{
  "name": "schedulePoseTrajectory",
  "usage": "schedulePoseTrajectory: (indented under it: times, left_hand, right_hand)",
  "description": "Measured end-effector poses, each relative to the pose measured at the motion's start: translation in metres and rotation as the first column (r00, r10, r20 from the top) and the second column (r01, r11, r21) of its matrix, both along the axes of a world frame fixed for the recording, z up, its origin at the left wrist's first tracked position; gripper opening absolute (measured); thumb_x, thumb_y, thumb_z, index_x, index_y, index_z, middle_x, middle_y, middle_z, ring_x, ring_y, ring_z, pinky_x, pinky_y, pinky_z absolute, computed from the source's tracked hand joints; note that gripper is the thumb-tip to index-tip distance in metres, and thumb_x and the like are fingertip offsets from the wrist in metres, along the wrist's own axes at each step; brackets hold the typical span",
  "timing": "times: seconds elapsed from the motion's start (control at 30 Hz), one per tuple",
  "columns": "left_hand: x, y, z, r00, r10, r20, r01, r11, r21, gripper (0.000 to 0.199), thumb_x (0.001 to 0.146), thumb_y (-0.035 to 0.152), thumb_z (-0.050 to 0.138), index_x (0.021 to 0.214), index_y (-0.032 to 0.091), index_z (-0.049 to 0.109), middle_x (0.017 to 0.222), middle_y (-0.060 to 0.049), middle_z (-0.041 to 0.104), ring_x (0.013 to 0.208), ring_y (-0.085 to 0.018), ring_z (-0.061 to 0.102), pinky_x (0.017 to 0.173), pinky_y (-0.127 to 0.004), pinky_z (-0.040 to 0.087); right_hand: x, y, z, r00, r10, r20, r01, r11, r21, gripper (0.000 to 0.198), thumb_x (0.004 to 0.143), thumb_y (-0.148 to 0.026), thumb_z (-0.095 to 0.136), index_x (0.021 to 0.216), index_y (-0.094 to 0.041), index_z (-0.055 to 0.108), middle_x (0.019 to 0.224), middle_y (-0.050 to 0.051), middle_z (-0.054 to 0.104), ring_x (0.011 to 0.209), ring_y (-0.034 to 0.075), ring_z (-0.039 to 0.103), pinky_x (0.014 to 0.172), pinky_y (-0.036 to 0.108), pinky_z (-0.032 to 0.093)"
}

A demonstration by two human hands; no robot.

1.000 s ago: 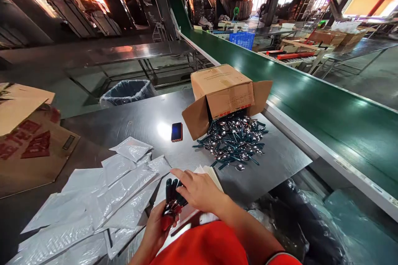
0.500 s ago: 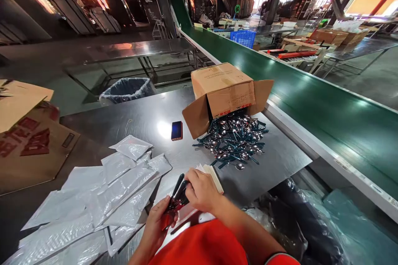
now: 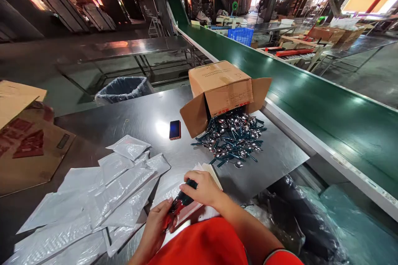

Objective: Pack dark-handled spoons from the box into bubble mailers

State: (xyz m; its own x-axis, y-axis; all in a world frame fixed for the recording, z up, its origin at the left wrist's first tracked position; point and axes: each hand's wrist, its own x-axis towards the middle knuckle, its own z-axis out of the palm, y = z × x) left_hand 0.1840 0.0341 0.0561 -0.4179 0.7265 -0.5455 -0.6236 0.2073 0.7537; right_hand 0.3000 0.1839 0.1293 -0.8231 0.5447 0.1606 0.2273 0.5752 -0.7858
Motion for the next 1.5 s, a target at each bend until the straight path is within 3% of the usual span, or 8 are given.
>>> schedulePoseTrajectory:
  times: [0.3,0.4,0.53,0.7,0.97,1.23,1.33,1.5]
  left_hand:
    - [-0.015,0.019,0.000,0.927,-0.350,-0.138,0.330,0.932,-0.150,0.064,0.086,0.073,0.041,0.096,0.014,0.065,0.072,-0.009,0.071,0.055,-0.019,0.066,0.044,-0.028,0.048]
    - [-0.021,0.033,-0.002,0.679,-0.551,-0.485,0.427,0.834,-0.350,0.071,0.097,0.056,0.008,0.113,0.013,0.062,0.104,-0.017,0.073,0.085,-0.025,0.073,0.066,-0.038,0.059]
    - [-0.019,0.055,-0.015,0.193,-0.673,-0.714,0.483,0.699,-0.528,0.032,0.095,0.025,0.040,0.104,0.015,0.068,0.115,-0.016,0.070,0.110,-0.029,0.065,0.097,-0.044,0.050]
    - [-0.002,0.092,-0.031,-0.305,-0.627,-0.716,0.557,0.493,-0.669,0.062,0.086,0.002,0.046,0.145,0.022,0.047,0.161,-0.011,0.038,0.123,-0.030,0.058,0.093,-0.043,0.052]
    - [-0.012,0.129,-0.021,-0.656,-0.386,-0.648,0.523,0.387,-0.760,0.068,0.072,0.029,0.082,0.133,0.012,0.058,0.146,-0.023,0.051,0.135,-0.039,0.044,0.115,-0.058,0.031]
    - [-0.018,0.121,-0.006,-0.623,-0.422,-0.659,0.524,0.400,-0.752,0.034,0.084,0.036,0.070,0.114,0.019,0.072,0.121,-0.016,0.069,0.131,-0.039,0.047,0.115,-0.075,0.016]
    - [-0.021,0.121,0.004,-0.552,-0.519,-0.653,0.490,0.431,-0.757,0.019,0.085,0.029,0.064,0.099,0.022,0.076,0.118,-0.013,0.069,0.130,-0.042,0.049,0.109,-0.079,0.023]
    - [-0.033,0.123,0.031,-0.459,-0.596,-0.658,0.527,0.414,-0.742,0.023,0.075,0.024,0.068,0.095,0.017,0.075,0.105,-0.013,0.073,0.098,-0.032,0.067,0.082,-0.043,0.055]
  right_hand:
    - [0.014,0.014,-0.030,0.933,-0.344,0.103,0.358,0.869,-0.341,0.017,0.075,-0.037,0.073,0.072,-0.021,0.068,0.069,-0.002,0.065,0.067,0.015,0.059,0.063,0.025,0.047]
    - [0.040,0.040,-0.032,0.825,-0.530,0.195,0.555,0.699,-0.450,0.024,0.071,-0.044,0.071,0.074,-0.021,0.067,0.060,-0.003,0.060,0.052,0.014,0.055,0.044,0.023,0.042]
    - [0.083,0.065,-0.038,0.682,-0.687,0.252,0.711,0.542,-0.447,0.035,0.074,-0.056,0.061,0.080,-0.021,0.061,0.055,-0.005,0.054,0.040,0.014,0.050,0.029,0.024,0.036]
    - [0.106,0.058,-0.055,0.591,-0.750,0.297,0.787,0.455,-0.416,0.033,0.072,-0.052,0.062,0.079,-0.020,0.062,0.058,-0.003,0.057,0.043,0.016,0.055,0.027,0.025,0.039]
    - [0.113,0.053,-0.075,0.502,-0.794,0.343,0.847,0.371,-0.381,0.032,0.076,-0.050,0.060,0.082,-0.018,0.063,0.065,0.001,0.061,0.049,0.018,0.061,0.029,0.025,0.043]
    - [0.098,0.050,-0.072,0.514,-0.815,0.267,0.854,0.457,-0.248,0.035,0.075,-0.054,0.063,0.086,-0.021,0.065,0.069,0.003,0.066,0.053,0.020,0.063,0.035,0.027,0.046]
    - [0.087,0.046,-0.065,0.602,-0.792,0.100,0.797,0.591,-0.125,0.035,0.077,-0.056,0.065,0.087,-0.022,0.067,0.080,0.006,0.072,0.073,0.024,0.069,0.059,0.031,0.057]
    - [0.072,0.038,-0.045,0.859,-0.482,-0.171,0.512,0.819,0.259,0.037,0.093,-0.055,0.055,0.087,-0.022,0.069,0.082,0.007,0.073,0.078,0.021,0.070,0.072,0.031,0.056]
